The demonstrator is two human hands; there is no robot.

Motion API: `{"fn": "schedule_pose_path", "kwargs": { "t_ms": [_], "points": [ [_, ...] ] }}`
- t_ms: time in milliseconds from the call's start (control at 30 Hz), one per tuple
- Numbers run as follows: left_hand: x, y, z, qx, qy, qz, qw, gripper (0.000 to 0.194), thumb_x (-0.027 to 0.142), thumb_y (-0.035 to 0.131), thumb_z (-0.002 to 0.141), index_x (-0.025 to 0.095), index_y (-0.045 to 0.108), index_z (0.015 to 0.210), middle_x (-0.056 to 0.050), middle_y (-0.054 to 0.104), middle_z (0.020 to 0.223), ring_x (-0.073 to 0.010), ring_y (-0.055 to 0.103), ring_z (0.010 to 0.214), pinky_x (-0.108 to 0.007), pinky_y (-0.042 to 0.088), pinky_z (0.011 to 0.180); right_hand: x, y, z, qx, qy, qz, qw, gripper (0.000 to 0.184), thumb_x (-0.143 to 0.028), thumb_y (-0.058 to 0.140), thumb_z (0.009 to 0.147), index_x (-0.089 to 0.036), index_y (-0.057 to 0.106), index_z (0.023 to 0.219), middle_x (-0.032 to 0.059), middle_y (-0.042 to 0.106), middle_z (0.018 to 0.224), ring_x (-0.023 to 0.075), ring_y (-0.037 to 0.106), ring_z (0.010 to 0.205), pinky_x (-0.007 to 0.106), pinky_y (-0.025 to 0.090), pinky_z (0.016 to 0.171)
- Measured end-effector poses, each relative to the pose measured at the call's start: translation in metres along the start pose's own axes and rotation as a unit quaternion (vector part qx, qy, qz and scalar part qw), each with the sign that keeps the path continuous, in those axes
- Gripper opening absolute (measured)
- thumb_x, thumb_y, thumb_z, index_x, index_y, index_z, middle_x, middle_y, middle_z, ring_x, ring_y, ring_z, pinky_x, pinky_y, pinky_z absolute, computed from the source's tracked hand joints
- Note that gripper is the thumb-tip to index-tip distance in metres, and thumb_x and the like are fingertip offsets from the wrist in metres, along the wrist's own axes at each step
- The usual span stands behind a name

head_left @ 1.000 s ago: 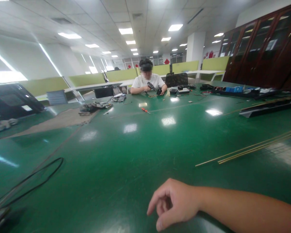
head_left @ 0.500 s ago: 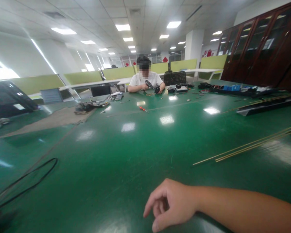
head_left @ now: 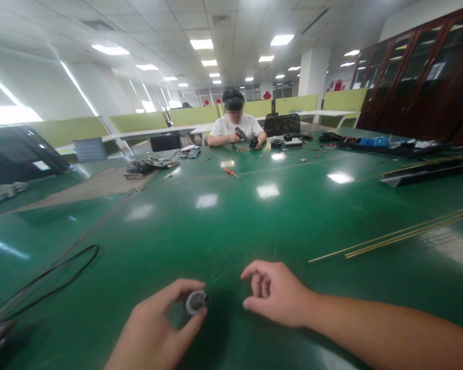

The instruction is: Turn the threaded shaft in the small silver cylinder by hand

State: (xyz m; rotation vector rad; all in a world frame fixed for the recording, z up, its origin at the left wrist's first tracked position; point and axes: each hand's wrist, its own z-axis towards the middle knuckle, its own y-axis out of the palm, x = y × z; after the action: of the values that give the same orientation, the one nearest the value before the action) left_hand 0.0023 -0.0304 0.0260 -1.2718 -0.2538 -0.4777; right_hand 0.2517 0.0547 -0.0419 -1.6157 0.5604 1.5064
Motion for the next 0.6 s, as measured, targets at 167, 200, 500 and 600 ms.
{"fn": "schedule_pose_path", "kwargs": {
  "t_ms": [167,200,500,600],
  "points": [
    [0.033,0.038,0.045,-0.024,0.030,-0.069,0.997,0.014,0.021,0.065,0.081,0.024,0.073,0.092,0.002,0.075,0.085,-0.0175,0.071,0.078,-0.024,0.055,0.072,-0.001,-0.004,0.004,0.021,-0.017,-0.033,0.999,0.050,-0.009,0.074,0.068,-0.021,0.060,0.115,-0.0056,0.060,0.083,0.0073,0.050,0.056,0.021,0.040,0.054],
    [0.032,0.044,0.045,-0.023,0.027,-0.078,0.996,0.014,0.021,0.066,0.082,0.024,0.073,0.094,0.002,0.075,0.087,-0.0180,0.071,0.079,-0.024,0.055,0.073,-0.001,-0.004,0.004,0.020,-0.018,-0.037,0.999,0.049,-0.009,0.073,0.069,-0.021,0.060,0.114,-0.0052,0.060,0.085,0.0075,0.050,0.056,0.021,0.040,0.055],
    [0.010,0.067,0.032,-0.050,0.092,-0.126,0.987,0.018,0.021,0.066,0.088,0.024,0.072,0.105,-0.003,0.074,0.094,-0.0181,0.071,0.085,-0.025,0.055,0.076,0.001,-0.003,0.005,0.017,-0.013,-0.028,0.999,0.044,-0.011,0.073,0.070,-0.022,0.062,0.112,-0.0036,0.061,0.087,0.0086,0.049,0.058,0.022,0.037,0.055],
    [0.011,0.069,0.031,-0.041,0.105,-0.129,0.985,0.022,0.021,0.069,0.087,0.025,0.072,0.108,-0.003,0.076,0.095,-0.0181,0.073,0.085,-0.024,0.056,0.076,0.001,-0.003,0.003,0.019,-0.020,-0.020,0.999,0.040,-0.010,0.072,0.070,-0.021,0.064,0.107,-0.0035,0.061,0.087,0.0089,0.049,0.059,0.022,0.037,0.054]
  ]
}}
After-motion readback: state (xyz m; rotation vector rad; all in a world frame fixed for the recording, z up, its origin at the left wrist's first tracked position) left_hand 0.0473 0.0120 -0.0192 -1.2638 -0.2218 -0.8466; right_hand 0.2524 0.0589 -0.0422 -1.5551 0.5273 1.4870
